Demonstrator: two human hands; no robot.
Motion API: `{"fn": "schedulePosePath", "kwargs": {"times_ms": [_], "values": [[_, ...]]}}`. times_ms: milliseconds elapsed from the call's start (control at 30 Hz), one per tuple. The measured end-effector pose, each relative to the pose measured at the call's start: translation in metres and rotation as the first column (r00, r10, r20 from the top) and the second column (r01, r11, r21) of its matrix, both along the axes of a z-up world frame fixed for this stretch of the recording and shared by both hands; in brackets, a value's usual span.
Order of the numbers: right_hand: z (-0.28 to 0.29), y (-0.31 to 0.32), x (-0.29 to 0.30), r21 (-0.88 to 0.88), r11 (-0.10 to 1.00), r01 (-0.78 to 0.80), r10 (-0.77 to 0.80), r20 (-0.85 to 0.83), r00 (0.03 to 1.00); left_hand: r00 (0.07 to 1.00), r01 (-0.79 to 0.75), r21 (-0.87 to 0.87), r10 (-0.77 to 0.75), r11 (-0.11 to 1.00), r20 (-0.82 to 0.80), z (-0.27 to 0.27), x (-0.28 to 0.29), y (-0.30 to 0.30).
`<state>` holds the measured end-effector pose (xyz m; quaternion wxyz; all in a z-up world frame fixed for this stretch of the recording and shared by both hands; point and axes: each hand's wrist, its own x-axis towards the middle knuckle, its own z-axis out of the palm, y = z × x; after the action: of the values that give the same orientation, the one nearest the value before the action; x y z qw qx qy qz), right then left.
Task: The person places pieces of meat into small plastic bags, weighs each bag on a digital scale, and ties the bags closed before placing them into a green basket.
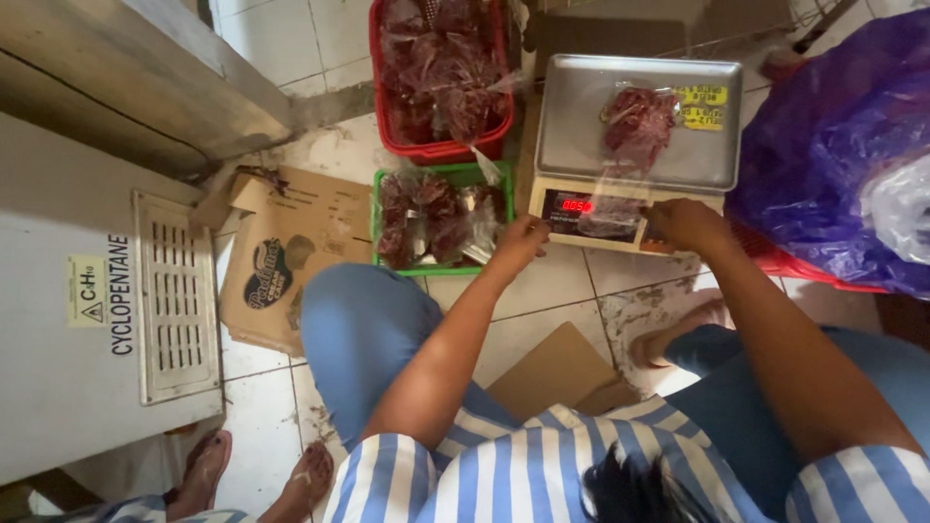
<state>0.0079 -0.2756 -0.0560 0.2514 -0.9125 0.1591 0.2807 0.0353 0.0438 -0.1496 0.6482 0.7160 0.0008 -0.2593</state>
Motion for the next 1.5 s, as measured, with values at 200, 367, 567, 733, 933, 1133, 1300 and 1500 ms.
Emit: {"fn": "schedulePosePath", "kwargs": {"times_ms": [200, 367, 567, 733, 933, 1133, 1300, 1500], "values": [[-0.076, 0.004, 0.012, 0.098, 0.973, 0.209, -0.205, -0.048, 0.978, 0.999, 0.047, 0.020, -0.047, 0.999, -0.015, 0.008, -0.004, 0.001], [-0.081, 0.021, 0.018, 0.326, 0.945, -0.025, -0.110, 0.390, 0.914, 0.941, 0.113, 0.410, -0.230, 0.905, 0.247, 0.034, -0.014, 0.003], [0.039, 0.072, -0.007, 0.792, 0.609, -0.041, -0.191, 0.197, 0.962, 0.706, -0.038, 0.475, -0.312, 0.879, 0.635, 0.101, -0.032, 0.002], [0.098, 0.071, -0.040, 0.869, 0.486, 0.097, -0.324, 0.076, 0.943, 0.737, -0.001, 0.317, -0.213, 0.948, 0.641, 0.105, -0.048, -0.020], [0.101, 0.040, -0.029, 0.976, 0.205, 0.079, -0.547, 0.047, 0.836, 0.921, 0.286, -0.120, -0.238, 0.951, 0.309, 0.030, -0.039, -0.048], [0.098, 0.055, -0.029, 0.614, 0.789, -0.012, -0.299, 0.401, 0.866, 0.968, 0.207, -0.233, -0.165, 0.950, 0.187, 0.047, -0.032, -0.041], [0.084, 0.070, -0.035, 0.634, 0.769, 0.079, -0.296, 0.244, 0.924, 0.981, 0.150, -0.262, -0.110, 0.953, 0.162, 0.077, -0.034, -0.037], [0.070, 0.069, -0.028, 0.790, 0.613, 0.031, -0.368, 0.250, 0.896, 0.970, 0.208, -0.249, -0.167, 0.946, 0.175, 0.089, -0.033, -0.047]]}}
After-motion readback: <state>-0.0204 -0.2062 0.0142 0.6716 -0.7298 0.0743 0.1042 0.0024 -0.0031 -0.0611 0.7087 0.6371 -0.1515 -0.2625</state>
